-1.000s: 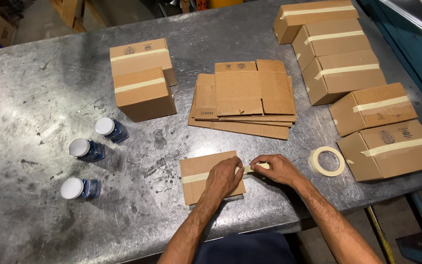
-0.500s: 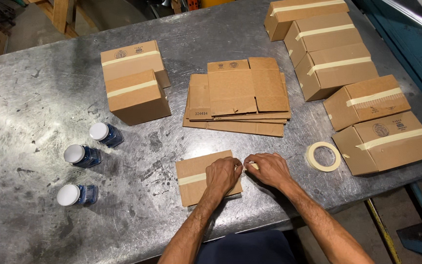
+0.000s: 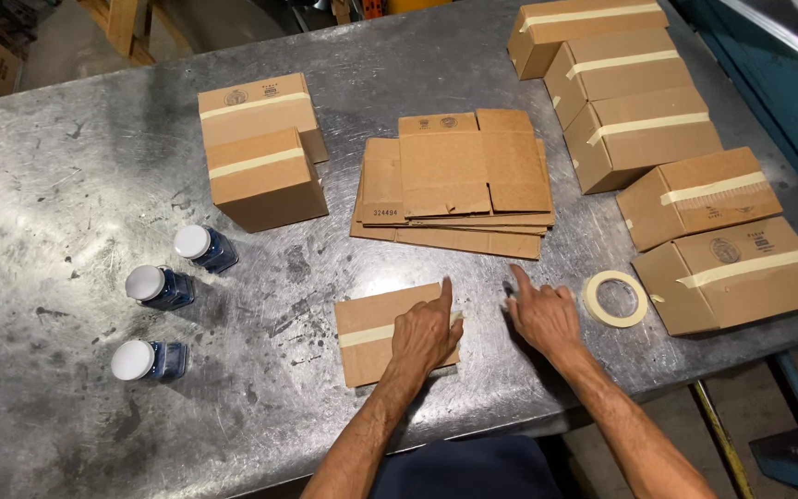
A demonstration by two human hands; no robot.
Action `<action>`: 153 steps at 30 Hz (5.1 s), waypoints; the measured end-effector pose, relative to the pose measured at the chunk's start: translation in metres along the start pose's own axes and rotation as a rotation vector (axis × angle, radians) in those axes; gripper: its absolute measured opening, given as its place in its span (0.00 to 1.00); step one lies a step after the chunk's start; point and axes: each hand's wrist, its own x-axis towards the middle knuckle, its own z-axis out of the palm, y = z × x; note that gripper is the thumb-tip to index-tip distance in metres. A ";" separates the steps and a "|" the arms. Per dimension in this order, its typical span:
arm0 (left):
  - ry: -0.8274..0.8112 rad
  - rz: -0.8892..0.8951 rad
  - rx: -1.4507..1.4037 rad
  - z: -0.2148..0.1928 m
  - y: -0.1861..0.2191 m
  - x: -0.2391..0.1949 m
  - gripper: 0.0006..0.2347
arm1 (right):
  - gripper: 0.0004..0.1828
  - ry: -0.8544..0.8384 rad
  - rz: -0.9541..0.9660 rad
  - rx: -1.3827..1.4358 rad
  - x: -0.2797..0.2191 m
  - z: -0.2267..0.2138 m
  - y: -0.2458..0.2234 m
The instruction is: The person folds cardboard boxes, places a blue bottle inside each one, and seals the boxes with adhesive tape.
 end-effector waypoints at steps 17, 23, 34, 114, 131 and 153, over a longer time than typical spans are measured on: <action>0.097 -0.186 0.270 0.061 0.022 0.036 0.41 | 0.26 0.064 0.079 -0.205 -0.064 0.146 0.060; -0.061 -0.206 -0.235 0.016 0.002 0.029 0.38 | 0.30 0.115 0.107 -0.089 -0.051 0.128 0.051; 0.663 -0.525 -0.582 0.003 -0.104 -0.083 0.22 | 0.28 -0.141 0.224 1.510 -0.032 -0.039 -0.078; 0.630 -0.545 -0.286 -0.103 -0.258 0.381 0.35 | 0.37 -0.200 0.165 1.666 0.492 -0.020 -0.121; 0.021 -0.463 -0.754 0.100 -0.191 0.296 0.33 | 0.44 -0.085 0.620 0.915 0.246 0.063 0.090; 0.504 -0.011 -0.743 0.039 -0.148 -0.106 0.18 | 0.57 -0.336 0.371 2.124 0.068 0.017 -0.070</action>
